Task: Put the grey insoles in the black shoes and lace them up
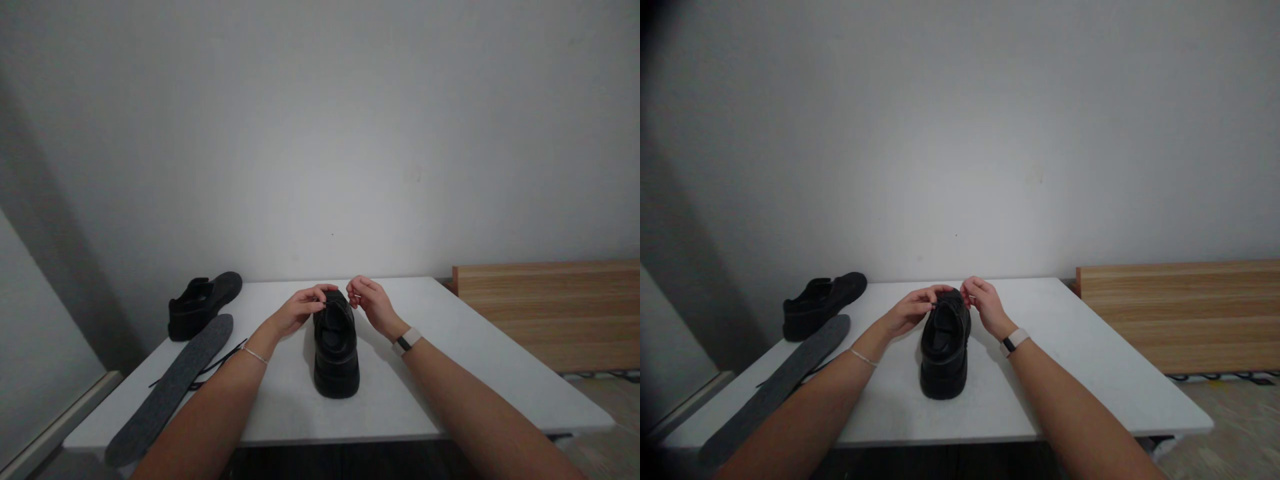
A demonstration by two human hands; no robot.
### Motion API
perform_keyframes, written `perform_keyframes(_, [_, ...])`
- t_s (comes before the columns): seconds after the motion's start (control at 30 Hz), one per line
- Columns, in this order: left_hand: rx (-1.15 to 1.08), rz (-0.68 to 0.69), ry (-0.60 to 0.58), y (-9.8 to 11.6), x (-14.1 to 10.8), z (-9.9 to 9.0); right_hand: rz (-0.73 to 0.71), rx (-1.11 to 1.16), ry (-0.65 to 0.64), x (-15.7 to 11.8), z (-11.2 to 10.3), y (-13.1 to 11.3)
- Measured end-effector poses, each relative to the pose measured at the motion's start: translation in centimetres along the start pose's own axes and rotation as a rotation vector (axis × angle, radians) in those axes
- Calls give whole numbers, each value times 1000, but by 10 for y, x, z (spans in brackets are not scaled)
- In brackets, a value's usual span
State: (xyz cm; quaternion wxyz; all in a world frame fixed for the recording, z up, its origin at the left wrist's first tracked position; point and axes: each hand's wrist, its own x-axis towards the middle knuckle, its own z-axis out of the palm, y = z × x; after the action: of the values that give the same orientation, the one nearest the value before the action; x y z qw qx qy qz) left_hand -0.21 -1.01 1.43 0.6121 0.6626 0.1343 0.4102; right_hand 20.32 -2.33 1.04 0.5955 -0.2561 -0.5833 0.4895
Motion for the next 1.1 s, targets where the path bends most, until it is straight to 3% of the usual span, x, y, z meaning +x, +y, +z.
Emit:
perform_keyframes(0.13, [-69, 2, -33, 13, -4, -1, 7, -116, -114, -1, -1, -2])
perform_keyframes(0.33, [-88, 11, 130, 17, -2, -12, 9, -254, -190, -2, -4, -5])
perform_keyframes(0.43, [57, 10, 213, 10, 0, -22, 31, -319, -208, -3, -5, -7])
perform_keyframes(0.53, [244, -61, 145, 4, -1, -26, 44, -353, -221, -4, -5, -11])
perform_keyframes(0.67, [334, -116, 44, 2, -1, -22, 46, -379, -220, -4, -4, -11])
perform_keyframes(0.97, [389, -89, 29, 6, -1, -18, -64, -356, -139, -1, -5, 4])
perform_keyframes(1.1, [408, -80, 53, 5, 0, -17, -29, -304, -137, -1, -3, 0])
